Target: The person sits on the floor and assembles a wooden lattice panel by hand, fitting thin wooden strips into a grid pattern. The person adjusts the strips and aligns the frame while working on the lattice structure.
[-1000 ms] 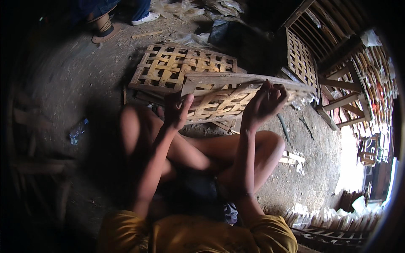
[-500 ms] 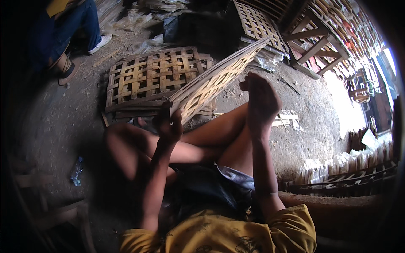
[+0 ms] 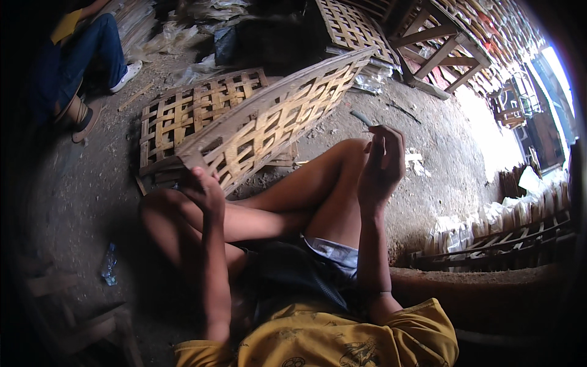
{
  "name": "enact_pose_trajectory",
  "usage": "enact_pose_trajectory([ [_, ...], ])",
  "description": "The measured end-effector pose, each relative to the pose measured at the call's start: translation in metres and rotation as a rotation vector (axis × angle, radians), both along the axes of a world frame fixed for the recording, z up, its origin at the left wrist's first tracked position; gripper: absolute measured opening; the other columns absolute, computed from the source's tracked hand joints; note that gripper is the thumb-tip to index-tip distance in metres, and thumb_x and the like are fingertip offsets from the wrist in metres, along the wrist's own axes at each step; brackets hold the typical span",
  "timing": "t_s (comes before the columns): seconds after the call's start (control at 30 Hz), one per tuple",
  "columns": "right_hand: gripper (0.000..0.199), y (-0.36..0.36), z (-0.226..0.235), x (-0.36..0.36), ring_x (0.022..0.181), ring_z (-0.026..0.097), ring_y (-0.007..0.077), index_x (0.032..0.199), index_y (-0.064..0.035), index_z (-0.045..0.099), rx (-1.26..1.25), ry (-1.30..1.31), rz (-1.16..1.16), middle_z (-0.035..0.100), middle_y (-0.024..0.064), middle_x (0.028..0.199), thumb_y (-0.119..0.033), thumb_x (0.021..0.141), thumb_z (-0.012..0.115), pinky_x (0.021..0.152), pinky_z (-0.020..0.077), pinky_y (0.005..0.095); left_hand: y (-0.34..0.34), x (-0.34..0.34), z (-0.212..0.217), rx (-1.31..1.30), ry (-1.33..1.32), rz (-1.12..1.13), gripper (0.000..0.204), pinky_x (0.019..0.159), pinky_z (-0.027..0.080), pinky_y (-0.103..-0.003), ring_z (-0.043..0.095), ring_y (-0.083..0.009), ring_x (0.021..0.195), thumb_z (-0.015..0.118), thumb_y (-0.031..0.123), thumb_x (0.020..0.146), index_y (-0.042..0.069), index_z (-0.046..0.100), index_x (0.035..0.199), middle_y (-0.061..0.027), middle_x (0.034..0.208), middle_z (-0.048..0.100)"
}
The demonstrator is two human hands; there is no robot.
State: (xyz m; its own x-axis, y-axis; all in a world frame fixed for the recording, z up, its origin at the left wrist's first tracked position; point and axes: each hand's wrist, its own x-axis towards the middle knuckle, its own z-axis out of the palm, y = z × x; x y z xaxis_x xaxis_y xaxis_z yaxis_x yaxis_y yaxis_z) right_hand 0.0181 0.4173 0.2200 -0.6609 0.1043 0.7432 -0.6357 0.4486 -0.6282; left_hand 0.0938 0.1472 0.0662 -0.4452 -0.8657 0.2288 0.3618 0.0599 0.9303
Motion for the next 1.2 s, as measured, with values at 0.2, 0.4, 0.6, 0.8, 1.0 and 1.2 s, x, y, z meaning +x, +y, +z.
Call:
enact_pose_trajectory([
  [0.2,0.015,0.006,-0.015,0.0,0.077,0.057,0.0129,0.103,0.003,0.064,-0.015,0.045,0.054,0.063,0.0069,0.091,-0.003,0.104,0.051,0.07,0.0474,0.0272,-0.016,-0.001,0.027,0.037,0.016,0.306,0.058,0.047,0.049,-0.029,0.05,-0.0168,0.06,0.048,0.053,0.103,-0.004,0.044,0.094,-0.0131,0.085,0.051],
  [0.4,0.012,-0.003,-0.005,0.01,0.081,0.061,0.0134,0.105,0.0037,0.065,-0.034,0.037,0.096,0.066,0.0081,0.094,-0.001,0.102,0.054,0.072,0.0505,0.0264,-0.029,0.011,0.041,0.304,-0.055,0.357,0.068,0.052,0.051,-0.032,0.053,-0.0214,0.086,0.032,0.061,0.103,-0.002,0.045,0.127,-0.0173,0.12,0.05],
  [0.6,0.016,-0.013,0.001,0.015,0.091,0.069,0.0163,0.112,0.0036,0.062,-0.094,0.019,0.175,0.07,0.0115,0.099,0.006,0.098,0.056,0.079,0.0558,0.0272,-0.052,0.018,0.019,-0.211,0.103,0.087,0.023,0.049,0.047,-0.033,0.047,-0.0188,0.061,0.035,0.02,0.096,0.005,0.047,0.082,-0.0101,0.084,0.052],
  [0.8,0.015,-0.007,-0.01,0.019,0.085,0.07,0.0169,0.111,0.0039,0.062,0.124,0.109,0.138,0.072,0.0136,0.097,0.007,0.097,0.058,0.078,0.0565,0.0277,-0.075,0.017,-0.009,-0.394,0.238,-0.028,0.02,0.046,0.048,-0.034,0.051,-0.0208,0.05,0.04,0.009,0.091,0.005,0.041,0.072,-0.01,0.074,0.05],
  [1.0,0.015,0.001,-0.006,0.03,0.089,0.069,0.0209,0.102,0.0032,0.064,0.27,0.173,0.096,0.071,0.0131,0.096,0.011,0.088,0.064,0.079,0.0553,0.0313,-0.076,0.015,-0.012,-0.369,0.3,-0.056,0.023,0.044,0.049,-0.036,0.051,-0.021,0.048,0.039,0.012,0.094,0.004,0.043,0.073,-0.01,0.072,0.05],
  [1.2,0.013,-0.002,-0.008,0.051,0.089,0.069,0.0285,0.101,0.0034,0.066,0.267,0.135,0.109,0.069,0.0152,0.095,0.007,0.089,0.063,0.082,0.0547,0.0359,-0.069,0.021,-0.01,-0.279,0.272,-0.011,0.024,0.043,0.048,-0.036,0.049,-0.0192,0.049,0.038,0.012,0.094,0.004,0.045,0.072,-0.009,0.069,0.049],
])
